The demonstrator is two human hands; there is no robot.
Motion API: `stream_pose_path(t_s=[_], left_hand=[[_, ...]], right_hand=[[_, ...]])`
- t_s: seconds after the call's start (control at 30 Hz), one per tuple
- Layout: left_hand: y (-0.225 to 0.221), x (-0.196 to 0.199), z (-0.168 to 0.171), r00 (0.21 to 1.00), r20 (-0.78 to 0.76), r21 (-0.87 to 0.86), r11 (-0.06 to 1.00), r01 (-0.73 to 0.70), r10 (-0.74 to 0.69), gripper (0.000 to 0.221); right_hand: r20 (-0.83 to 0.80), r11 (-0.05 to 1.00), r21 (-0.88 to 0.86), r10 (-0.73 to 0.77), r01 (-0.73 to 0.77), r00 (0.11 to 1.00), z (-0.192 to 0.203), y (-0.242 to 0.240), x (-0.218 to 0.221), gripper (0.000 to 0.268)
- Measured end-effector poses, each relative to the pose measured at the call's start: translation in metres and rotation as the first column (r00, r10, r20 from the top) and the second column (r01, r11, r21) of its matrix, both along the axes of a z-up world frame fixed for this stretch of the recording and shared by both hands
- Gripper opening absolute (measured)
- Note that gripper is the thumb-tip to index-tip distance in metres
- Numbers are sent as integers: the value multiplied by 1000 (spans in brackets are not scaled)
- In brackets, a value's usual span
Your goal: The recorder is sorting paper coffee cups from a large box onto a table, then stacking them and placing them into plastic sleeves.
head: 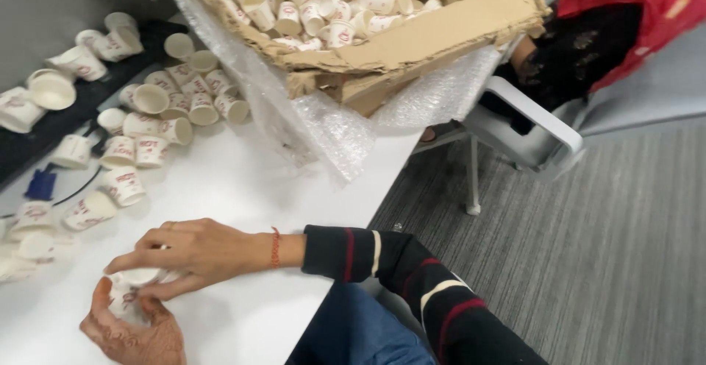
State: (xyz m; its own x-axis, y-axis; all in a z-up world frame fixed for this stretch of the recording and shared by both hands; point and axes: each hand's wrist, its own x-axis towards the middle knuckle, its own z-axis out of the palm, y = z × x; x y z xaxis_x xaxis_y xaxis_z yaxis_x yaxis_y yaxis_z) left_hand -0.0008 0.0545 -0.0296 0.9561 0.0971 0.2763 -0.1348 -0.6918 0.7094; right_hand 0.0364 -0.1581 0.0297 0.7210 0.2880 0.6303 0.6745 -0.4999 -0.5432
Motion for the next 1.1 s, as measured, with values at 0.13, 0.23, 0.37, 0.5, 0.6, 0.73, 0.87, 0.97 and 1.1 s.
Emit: stream_pose_path(t_s=[0.13, 0.23, 0.37, 0.5, 0.6, 0.73, 0.87, 0.97, 1.1], left_hand=[[-18, 25, -9, 994, 101, -255, 967, -11, 38, 73], [-21, 27, -10, 976, 206, -307, 952, -5, 71, 64], [-33, 25, 14, 972, 143, -546, 834, -78, 185, 60], [-39, 16, 33, 912, 365, -260, 961, -94, 188, 59], [-42, 11, 24, 856, 515, -131, 991, 15, 55, 59], [-42, 2, 24, 779, 577, 217, 966, 142, -244, 62], [-41, -3, 38, 761, 582, 292, 947, 133, -286, 58], [-39, 0, 35, 758, 582, 270, 949, 164, -296, 66], [-37, 8, 29, 794, 584, 178, 981, 80, -170, 65]], right_hand=[[-10, 985, -165, -49, 47, 999, 15, -2, -4, 63], [-45, 985, -174, -14, 6, 999, 26, -3, -5, 74], [-165, 971, -234, 7, -47, 986, 27, 5, -6, 76], [-208, 986, -147, 42, -73, 977, 11, 4, -4, 74], [-5, 992, -41, 118, -118, 993, 11, 3, -8, 70], [128, 993, -3, 115, -116, 985, 13, -4, -14, 69], [187, 999, 16, 48, -52, 981, -15, -10, -14, 64], [223, 998, 55, -42, 30, 974, -18, -11, -11, 67], [174, 942, 310, -192, 131, 966, -12, -16, -5, 71]])
